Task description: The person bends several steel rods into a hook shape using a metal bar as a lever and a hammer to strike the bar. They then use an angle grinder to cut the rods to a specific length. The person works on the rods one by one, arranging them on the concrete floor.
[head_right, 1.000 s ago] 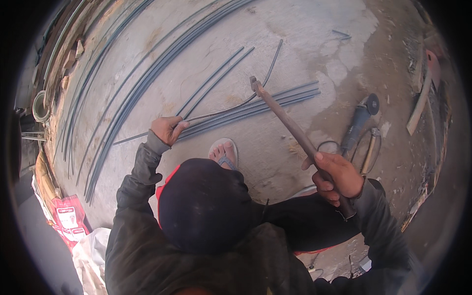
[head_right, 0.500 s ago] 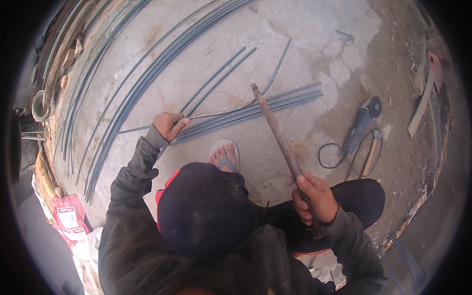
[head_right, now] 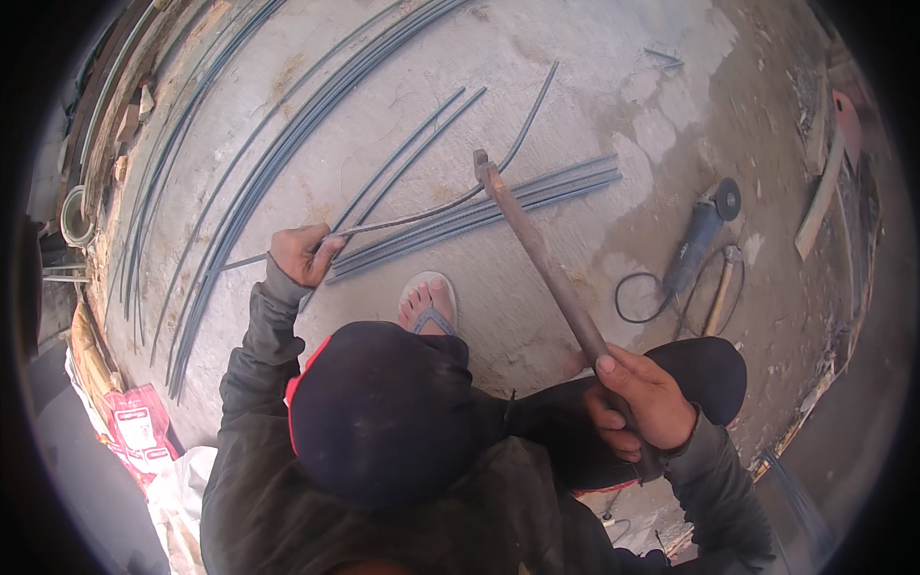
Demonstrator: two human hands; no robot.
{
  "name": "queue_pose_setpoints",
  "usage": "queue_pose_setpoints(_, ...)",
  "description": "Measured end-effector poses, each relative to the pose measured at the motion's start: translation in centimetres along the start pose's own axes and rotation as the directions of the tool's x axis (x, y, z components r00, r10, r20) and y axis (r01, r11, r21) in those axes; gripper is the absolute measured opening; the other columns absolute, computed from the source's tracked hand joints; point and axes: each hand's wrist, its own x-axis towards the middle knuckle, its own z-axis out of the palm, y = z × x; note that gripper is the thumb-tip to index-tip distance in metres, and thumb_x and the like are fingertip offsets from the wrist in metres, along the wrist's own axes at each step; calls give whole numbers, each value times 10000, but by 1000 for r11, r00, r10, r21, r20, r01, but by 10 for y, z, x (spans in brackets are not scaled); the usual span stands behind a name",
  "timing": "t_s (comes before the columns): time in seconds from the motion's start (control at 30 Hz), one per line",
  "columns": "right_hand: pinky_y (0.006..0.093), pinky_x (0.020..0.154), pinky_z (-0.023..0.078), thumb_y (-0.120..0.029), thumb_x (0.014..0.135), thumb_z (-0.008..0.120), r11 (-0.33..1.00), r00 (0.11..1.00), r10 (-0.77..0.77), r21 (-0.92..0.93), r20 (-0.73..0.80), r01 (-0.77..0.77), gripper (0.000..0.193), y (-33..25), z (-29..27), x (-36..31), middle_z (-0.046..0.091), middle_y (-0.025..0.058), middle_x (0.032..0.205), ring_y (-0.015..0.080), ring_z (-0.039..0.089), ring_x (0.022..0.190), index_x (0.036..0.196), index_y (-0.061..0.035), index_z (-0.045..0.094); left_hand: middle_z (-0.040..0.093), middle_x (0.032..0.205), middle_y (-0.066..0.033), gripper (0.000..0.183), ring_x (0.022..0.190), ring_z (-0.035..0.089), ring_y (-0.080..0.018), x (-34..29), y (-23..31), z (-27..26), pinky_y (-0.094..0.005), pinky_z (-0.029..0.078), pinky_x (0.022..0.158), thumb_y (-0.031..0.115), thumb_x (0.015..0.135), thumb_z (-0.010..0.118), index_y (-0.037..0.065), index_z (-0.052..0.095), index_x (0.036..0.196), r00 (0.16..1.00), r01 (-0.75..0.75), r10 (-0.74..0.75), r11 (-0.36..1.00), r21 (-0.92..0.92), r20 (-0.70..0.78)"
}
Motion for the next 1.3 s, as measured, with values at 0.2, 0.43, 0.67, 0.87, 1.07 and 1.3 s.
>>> queue_pose_setpoints(0.2, 266, 331, 360, -385, 1110, 452, 998, 999, 35, 44, 27, -36, 331, 11, -1, 5, 445, 11, 637, 103, 425, 384, 1235, -82, 500, 513, 558, -163, 478, 502, 548, -380, 3, 2, 1, -422, 419, 484, 457, 976, 671, 63, 594, 715, 997, -74, 72, 996, 56, 42)
queue_pose_setpoints(0.43, 268, 316, 354, -387, 1104, 472, 985, 999, -18, 171, -37, 24, 329, 42, 7, 19, 450, 13, 630, 108, 413, 368, 1183, -70, 510, 517, 552, -172, 508, 502, 542, -386, -12, -4, 23, -441, 409, 491, 489, 984, 647, 40, 656, 746, 978, 60, -57, 998, -6, 201)
queue_pose_setpoints(0.67, 254, 340, 325, -313, 1079, 539, 996, 994, -90, -21, -54, 89, 301, 43, 14, 20, 441, 2, 618, 93, 394, 379, 1181, -31, 522, 459, 462, -147, 625, 413, 484, -321, -24, 11, 16, -413, 384, 454, 614, 910, 691, 16, 735, 734, 952, 258, -260, 966, 33, 161)
queue_pose_setpoints(0.87, 247, 352, 315, -285, 1056, 580, 970, 967, -232, -100, -102, 222, 280, 23, 25, 21, 443, -9, 604, 78, 401, 395, 1150, -25, 537, 441, 426, -101, 655, 385, 487, -253, 4, 13, 3, -392, 381, 436, 627, 891, 703, 14, 705, 659, 955, 291, -287, 955, 50, -78)
queue_pose_setpoints(1.07, 245, 358, 315, -278, 1054, 591, 954, 946, -294, -105, -137, 282, 266, 20, 21, 23, 449, -15, 605, 69, 394, 401, 1137, -32, 533, 415, 447, -135, 666, 405, 441, -282, 19, 36, 23, -406, 360, 459, 609, 899, 691, 6, 647, 621, 929, 330, -318, 943, 36, -189)
queue_pose_setpoints(1.3, 254, 356, 332, -286, 1059, 590, 925, 920, -376, -98, -109, 366, 281, -5, 54, 37, 460, -9, 620, 74, 407, 395, 1127, -24, 514, 486, 457, -139, 732, 442, 536, -356, 21, 56, 25, -433, 401, 462, 697, 893, 641, 30, 649, 593, 821, 505, -478, 863, 8, -311)
